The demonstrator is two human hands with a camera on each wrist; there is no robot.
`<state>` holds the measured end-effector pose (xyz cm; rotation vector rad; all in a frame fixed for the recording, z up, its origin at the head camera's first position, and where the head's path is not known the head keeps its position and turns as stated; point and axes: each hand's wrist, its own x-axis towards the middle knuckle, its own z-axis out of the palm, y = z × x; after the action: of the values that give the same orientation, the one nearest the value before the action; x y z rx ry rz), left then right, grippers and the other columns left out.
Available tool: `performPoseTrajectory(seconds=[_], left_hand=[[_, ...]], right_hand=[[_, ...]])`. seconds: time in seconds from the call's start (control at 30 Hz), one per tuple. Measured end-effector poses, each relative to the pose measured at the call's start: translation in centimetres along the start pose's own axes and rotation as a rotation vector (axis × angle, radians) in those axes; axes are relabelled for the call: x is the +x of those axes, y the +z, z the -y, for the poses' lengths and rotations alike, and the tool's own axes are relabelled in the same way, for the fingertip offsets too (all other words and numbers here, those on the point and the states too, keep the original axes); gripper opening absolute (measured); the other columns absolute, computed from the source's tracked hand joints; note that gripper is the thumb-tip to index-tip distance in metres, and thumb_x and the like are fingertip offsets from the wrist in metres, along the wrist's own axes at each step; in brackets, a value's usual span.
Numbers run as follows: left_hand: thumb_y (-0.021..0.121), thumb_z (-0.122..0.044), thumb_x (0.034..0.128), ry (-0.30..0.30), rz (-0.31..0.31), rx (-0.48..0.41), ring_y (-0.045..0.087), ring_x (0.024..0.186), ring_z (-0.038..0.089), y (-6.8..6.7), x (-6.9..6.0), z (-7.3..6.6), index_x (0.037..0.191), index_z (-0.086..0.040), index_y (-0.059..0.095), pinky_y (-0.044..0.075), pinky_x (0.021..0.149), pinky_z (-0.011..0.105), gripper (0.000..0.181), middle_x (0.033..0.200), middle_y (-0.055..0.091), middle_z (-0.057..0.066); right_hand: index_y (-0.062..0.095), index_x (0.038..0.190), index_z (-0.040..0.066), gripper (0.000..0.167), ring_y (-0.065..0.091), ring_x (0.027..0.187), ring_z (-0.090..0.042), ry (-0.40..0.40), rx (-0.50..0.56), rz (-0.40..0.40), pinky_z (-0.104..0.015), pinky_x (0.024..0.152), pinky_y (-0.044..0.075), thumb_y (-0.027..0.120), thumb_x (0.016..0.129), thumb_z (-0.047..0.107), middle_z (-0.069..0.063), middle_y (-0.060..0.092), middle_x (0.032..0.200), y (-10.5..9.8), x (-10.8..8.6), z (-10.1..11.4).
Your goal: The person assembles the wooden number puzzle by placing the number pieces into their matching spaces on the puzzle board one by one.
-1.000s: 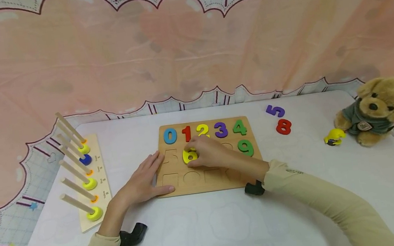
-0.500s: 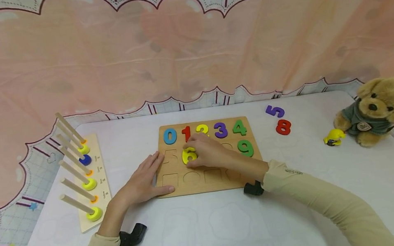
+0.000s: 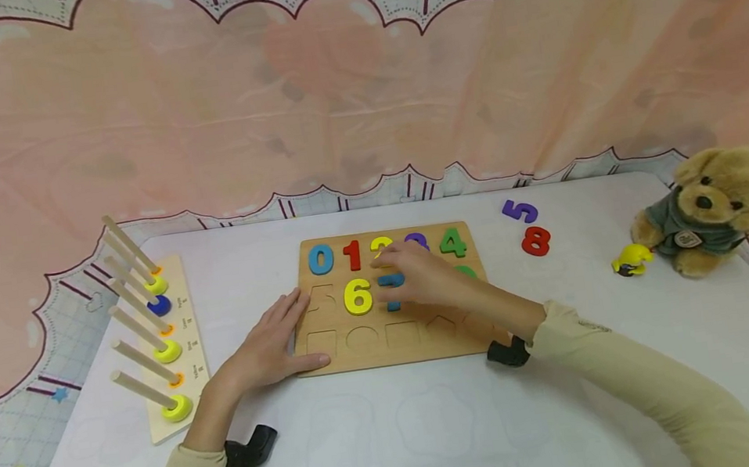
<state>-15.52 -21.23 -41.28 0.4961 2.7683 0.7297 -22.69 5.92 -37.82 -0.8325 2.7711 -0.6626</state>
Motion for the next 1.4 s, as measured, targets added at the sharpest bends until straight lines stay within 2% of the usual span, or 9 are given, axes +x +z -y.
performPoseTrajectory(seconds=[0.43,0.67,0.83,1.07,1.23,1.4], left_hand=[[0.073,-0.052,0.0799,-0.006,-0.002,0.001,0.013,0.148,0.043,0.1,0.0,0.1,0.154,-0.006,0.022,0.021,0.116,0.064,0.101,0.162,0.016,0.018],[0.073,-0.052,0.0801,-0.006,-0.007,0.002,0.013,0.148,0.043,0.1,-0.1,0.2,0.154,-0.006,0.022,0.021,0.116,0.064,0.101,0.162,0.016,0.018],[0.073,-0.052,0.0801,-0.012,-0.001,0.001,0.013,0.148,0.043,0.1,-0.1,0.1,0.154,-0.005,0.022,0.021,0.116,0.064,0.101,0.162,0.015,0.018],[0.072,-0.053,0.0801,-0.011,0.005,0.009,0.014,0.148,0.042,0.0,0.0,0.0,0.154,-0.006,0.022,0.021,0.117,0.063,0.101,0.162,0.015,0.018],[0.072,-0.054,0.0799,-0.014,0.004,0.009,0.014,0.148,0.042,0.0,-0.1,-0.1,0.154,-0.006,0.022,0.021,0.117,0.063,0.102,0.162,0.015,0.018],[0.073,-0.053,0.0799,-0.018,0.007,0.0,0.014,0.148,0.043,0.0,-0.1,-0.2,0.154,-0.006,0.022,0.021,0.117,0.063,0.102,0.162,0.015,0.018]], right_hand=[[0.062,0.13,0.012,0.05,0.047,0.131,-0.03,0.038,0.016,0.012,-0.048,0.106,0.045,0.074,0.086,0.032,-0.009,0.057,0.138,-0.6,0.1,-0.7],[0.054,0.138,0.007,0.061,0.046,0.13,-0.035,0.031,-0.038,-0.02,-0.047,0.106,0.046,0.074,0.086,0.032,-0.018,0.049,0.141,-1.2,0.7,-2.1],[0.051,0.14,0.006,0.066,0.037,0.135,-0.042,0.051,-0.078,-0.061,-0.057,0.11,0.038,0.073,0.086,0.037,-0.023,0.043,0.146,-3.3,0.7,-5.2],[0.05,0.138,0.0,0.064,0.029,0.14,-0.048,0.061,-0.053,-0.056,-0.064,0.116,0.019,0.072,0.086,0.029,-0.03,0.037,0.148,-6.3,-0.3,-12.1],[0.051,0.137,-0.001,0.063,0.026,0.141,-0.047,0.119,-0.069,-0.045,-0.065,0.116,0.014,0.072,0.086,0.029,-0.03,0.036,0.149,-7.5,-1.3,-16.0],[0.049,0.139,0.0,0.064,0.025,0.141,-0.048,0.166,-0.108,-0.031,-0.068,0.115,0.012,0.07,0.087,0.031,-0.029,0.035,0.15,-8.2,-2.0,-18.3]])
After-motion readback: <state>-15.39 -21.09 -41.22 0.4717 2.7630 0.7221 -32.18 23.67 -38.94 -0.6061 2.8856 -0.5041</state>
